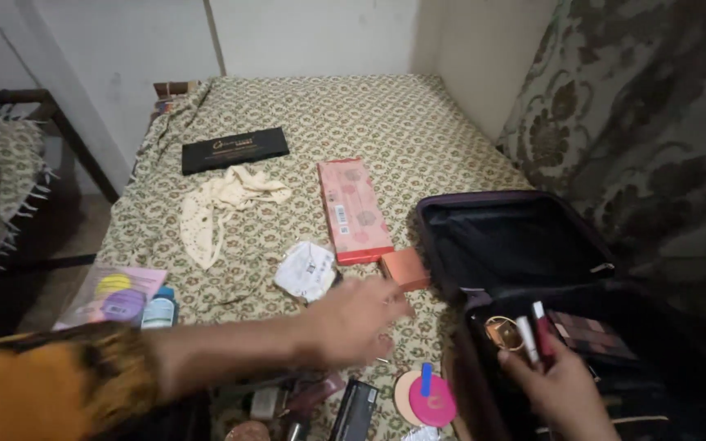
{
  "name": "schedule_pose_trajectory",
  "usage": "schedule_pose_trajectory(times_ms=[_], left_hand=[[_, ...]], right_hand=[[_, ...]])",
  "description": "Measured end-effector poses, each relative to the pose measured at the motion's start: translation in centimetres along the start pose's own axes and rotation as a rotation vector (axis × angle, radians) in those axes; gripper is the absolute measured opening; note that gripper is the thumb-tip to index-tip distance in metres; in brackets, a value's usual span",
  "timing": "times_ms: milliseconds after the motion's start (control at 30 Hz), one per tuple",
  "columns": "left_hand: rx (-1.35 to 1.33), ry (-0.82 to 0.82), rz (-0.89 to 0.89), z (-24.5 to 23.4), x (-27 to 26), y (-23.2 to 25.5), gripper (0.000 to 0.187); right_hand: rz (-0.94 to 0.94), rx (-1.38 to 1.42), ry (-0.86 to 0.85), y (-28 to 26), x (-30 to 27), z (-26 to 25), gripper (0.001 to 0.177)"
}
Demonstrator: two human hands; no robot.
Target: Organizing and sorting various makeup products and tools and placing them into a makeup case on a bed.
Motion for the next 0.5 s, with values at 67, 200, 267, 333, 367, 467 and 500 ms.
schedule_pose_trajectory(times_ms=[67, 200, 267, 333, 367, 467, 500], left_hand=[[-0.030, -0.048, 0.026, 0.2, -1.2, 1.8, 0.052], [-0.129, -0.002, -0.001, 1.4, -3.8, 3.6, 0.048], [-0.135, 0.044, -0.048, 2.9, -4.3, 3.2, 0.050], [-0.147, 0.088, -0.084, 5.0, -4.4, 2.6, 0.052], [-0.183, 0.157, -0.123, 6.0, -4.4, 2.0, 0.051], [-0.153, 0.276, -0.108, 9.3, -5.0, 1.6, 0.054], [-0.072, 0.339, -0.052, 9.9, -5.2, 1.7, 0.059]], right_hand=[[-0.034, -0.168, 0.015, -1.1, -0.3, -0.1, 0.055], [-0.010, -0.486, -0.007, -2.7, -2.3, 1.0, 0.061], [-0.026, -0.485, -0.018, -4.7, -4.5, 2.7, 0.060], [-0.031, -0.487, -0.022, -6.1, -6.6, 4.1, 0.059], [-0.098, -0.553, -0.103, -6.8, -7.7, 5.2, 0.061], [-0.174, -0.659, -0.240, -6.1, -9.8, 8.8, 0.066], [-0.198, -0.697, -0.288, -5.7, -10.1, 10.0, 0.067]])
Point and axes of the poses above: each hand's wrist, its own x-axis towards the middle knuckle, its own z-axis out of the palm, y = z × x, the point moved 6 cm from there along x, towards the middle knuckle, and after that the axes turned 5 degrees about -x, right-handed, at the moved point
